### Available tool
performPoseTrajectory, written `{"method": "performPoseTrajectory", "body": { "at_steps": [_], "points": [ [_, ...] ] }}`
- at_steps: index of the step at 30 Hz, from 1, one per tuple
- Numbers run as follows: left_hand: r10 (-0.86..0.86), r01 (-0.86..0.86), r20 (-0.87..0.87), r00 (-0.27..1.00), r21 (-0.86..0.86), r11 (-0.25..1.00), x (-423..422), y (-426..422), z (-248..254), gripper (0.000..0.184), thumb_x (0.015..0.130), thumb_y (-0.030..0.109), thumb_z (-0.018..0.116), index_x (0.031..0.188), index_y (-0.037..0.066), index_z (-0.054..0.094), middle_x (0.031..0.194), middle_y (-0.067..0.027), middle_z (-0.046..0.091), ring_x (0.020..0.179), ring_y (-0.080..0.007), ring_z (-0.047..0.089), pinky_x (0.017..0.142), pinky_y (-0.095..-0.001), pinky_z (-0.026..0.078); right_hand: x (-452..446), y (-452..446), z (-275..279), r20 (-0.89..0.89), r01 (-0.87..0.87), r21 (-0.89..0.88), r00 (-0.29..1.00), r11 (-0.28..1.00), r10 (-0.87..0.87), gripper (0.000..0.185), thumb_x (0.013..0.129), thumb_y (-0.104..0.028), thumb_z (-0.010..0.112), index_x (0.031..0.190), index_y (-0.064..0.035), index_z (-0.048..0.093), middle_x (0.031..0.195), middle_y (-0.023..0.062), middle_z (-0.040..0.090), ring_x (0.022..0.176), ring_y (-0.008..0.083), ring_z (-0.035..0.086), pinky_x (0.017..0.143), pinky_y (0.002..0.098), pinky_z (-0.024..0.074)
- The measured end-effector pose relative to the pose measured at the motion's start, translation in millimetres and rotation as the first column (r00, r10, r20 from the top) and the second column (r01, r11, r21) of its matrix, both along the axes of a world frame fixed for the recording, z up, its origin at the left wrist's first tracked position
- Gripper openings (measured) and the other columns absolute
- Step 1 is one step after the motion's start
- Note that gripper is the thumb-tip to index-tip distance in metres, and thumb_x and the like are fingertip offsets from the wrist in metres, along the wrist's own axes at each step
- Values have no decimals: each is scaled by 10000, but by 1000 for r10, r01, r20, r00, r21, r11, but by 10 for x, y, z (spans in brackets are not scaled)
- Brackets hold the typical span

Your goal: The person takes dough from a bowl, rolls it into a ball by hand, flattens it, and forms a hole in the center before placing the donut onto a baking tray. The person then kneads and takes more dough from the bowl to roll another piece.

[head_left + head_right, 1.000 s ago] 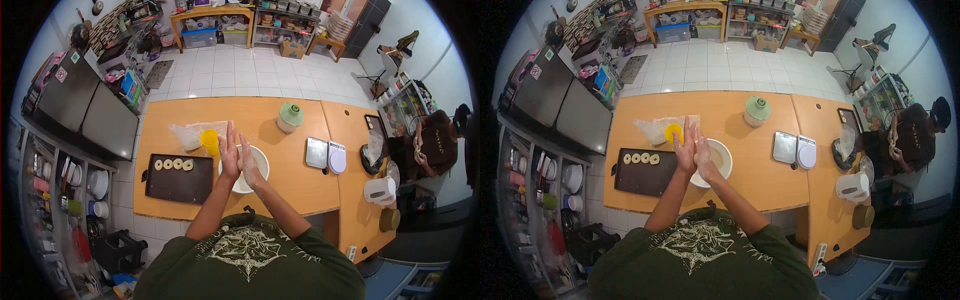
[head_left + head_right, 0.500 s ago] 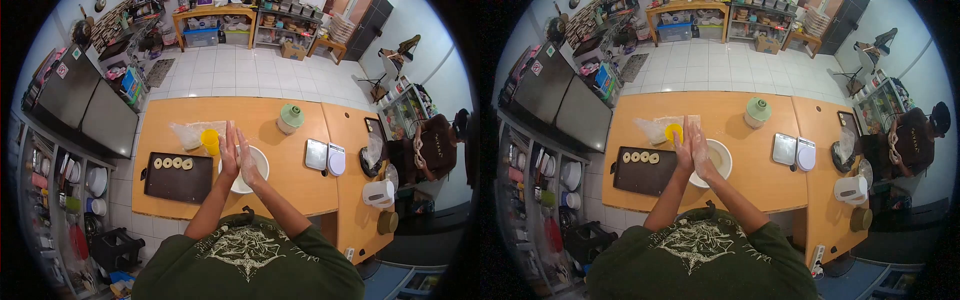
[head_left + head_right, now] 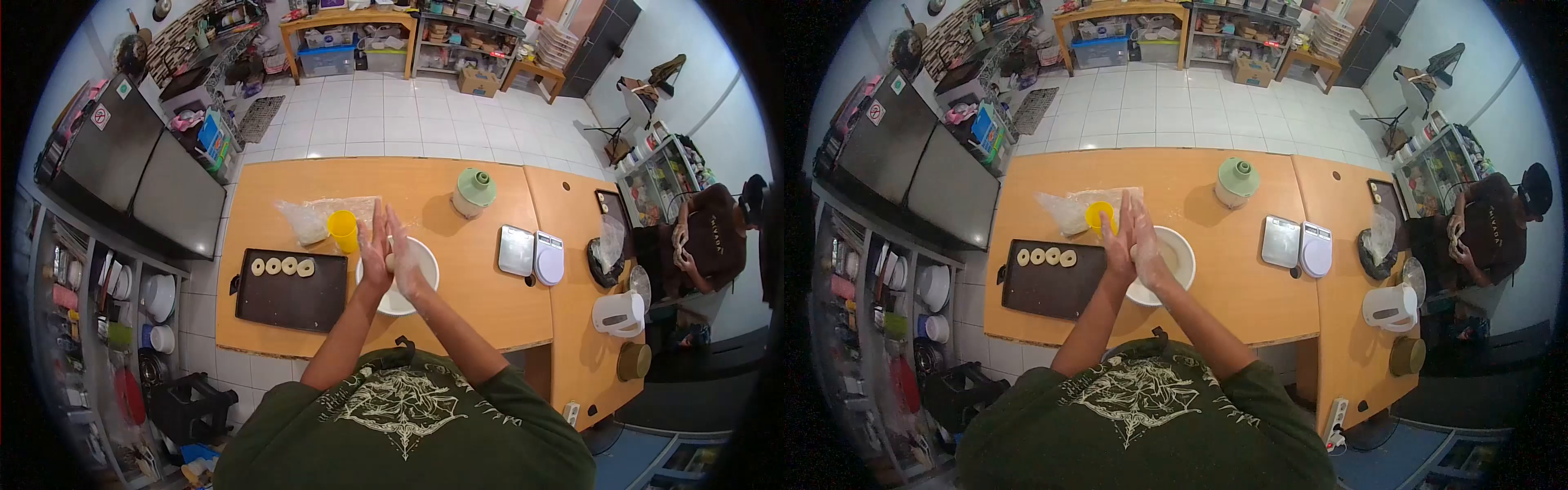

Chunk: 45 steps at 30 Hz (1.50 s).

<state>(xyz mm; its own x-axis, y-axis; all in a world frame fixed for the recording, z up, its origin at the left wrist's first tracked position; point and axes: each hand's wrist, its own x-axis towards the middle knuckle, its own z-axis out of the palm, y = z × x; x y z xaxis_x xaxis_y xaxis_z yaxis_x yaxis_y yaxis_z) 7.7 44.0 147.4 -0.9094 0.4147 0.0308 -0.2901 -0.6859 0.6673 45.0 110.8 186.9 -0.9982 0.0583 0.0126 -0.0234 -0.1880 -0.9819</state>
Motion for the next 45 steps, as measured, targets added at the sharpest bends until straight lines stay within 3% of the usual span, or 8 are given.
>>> {"method": "performPoseTrajectory", "body": {
  "at_steps": [5, 12, 14, 17, 29, 34, 42, 45],
  "points": [
    [-10, -12, -129, 992, -173, 985, 60, -80, 212, 966, 880, 829, 119, 1598, 184, 73, 1633, -226, 13, 1520, -319, -6, 1193, -468, -23, -155, 128, -283, 105, 33, 75, 994, 997, -41, 750, 1019, -616, 124, 1584, -122, 106, 1654, 103, 54, 1520, 267, -7, 1218, 399, 3],
    [-64, 45, -124, 990, -149, 988, 120, 55, -542, 741, 1008, 646, 141, 1595, 196, 93, 1664, -57, 37, 1524, -233, 6, 1207, -424, -37, -347, 228, -380, 97, 101, -184, 992, 978, -84, 771, 1035, -576, 145, 1568, -21, 92, 1647, 142, 53, 1520, 277, 33, 1221, 389, 86],
    [-26, 21, -57, 998, -84, 996, 35, 27, -337, 765, 997, 667, 148, 1595, 194, 88, 1661, -73, 36, 1521, -242, 31, 1213, -414, -11, -87, 106, -264, -36, -2, 40, 999, 999, 4, 727, 1018, -620, 98, 1592, -173, 121, 1658, 73, 51, 1520, 272, -25, 1218, 411, -30],
    [60, -53, 62, 996, -108, 993, -13, -38, 49, 834, 965, 722, 164, 1596, 184, 80, 1657, -112, 32, 1520, -256, 44, 1215, -409, 7, 54, -71, -308, -64, 32, 32, 997, 999, -30, 745, 1028, -595, 130, 1587, -107, 60, 1649, 139, 35, 1518, 294, 36, 1219, 424, 75],
    [45, -99, -127, 991, -458, 884, 191, 11, -211, 768, 1002, 656, 113, 1593, 164, 112, 1648, -81, 120, 1501, -268, 135, 1213, -426, 64, -11, 202, -129, -15, -70, -210, 998, 975, 68, 901, 916, -783, 88, 1598, -194, 48, 1654, 149, -9, 1525, 273, -28, 1204, 408, -35],
    [27, -35, -37, 999, -223, 974, 39, -52, 57, 800, 979, 697, 93, 1596, 189, 96, 1618, -228, 116, 1505, -300, 103, 1209, -428, 55, 132, 48, -322, -16, -3, 189, 1000, 982, 6, 772, 1009, -629, 73, 1589, -120, 63, 1651, 134, 47, 1522, 283, 2, 1220, 408, 31],
    [4, -32, -79, 997, -356, 934, 346, 107, -379, 853, 956, 736, 181, 1591, 168, 144, 1638, -129, 148, 1505, -276, 133, 1206, -417, 78, 60, 159, 175, 191, 128, -30, 974, 991, -120, 771, 1026, -583, 88, 1574, -42, 87, 1625, 182, 143, 1511, 336, 87, 1216, 408, 92],
    [-8, -25, -137, 991, -240, 971, 39, 164, -783, 834, 974, 712, 144, 1592, 154, 100, 1655, -102, 68, 1523, -235, 52, 1216, -390, 35, 177, 115, -82, -73, 31, 244, 997, 969, -13, 883, 934, -738, 32, 1592, -149, 21, 1655, 117, -28, 1520, 308, -26, 1215, 449, 31]
  ]
}}
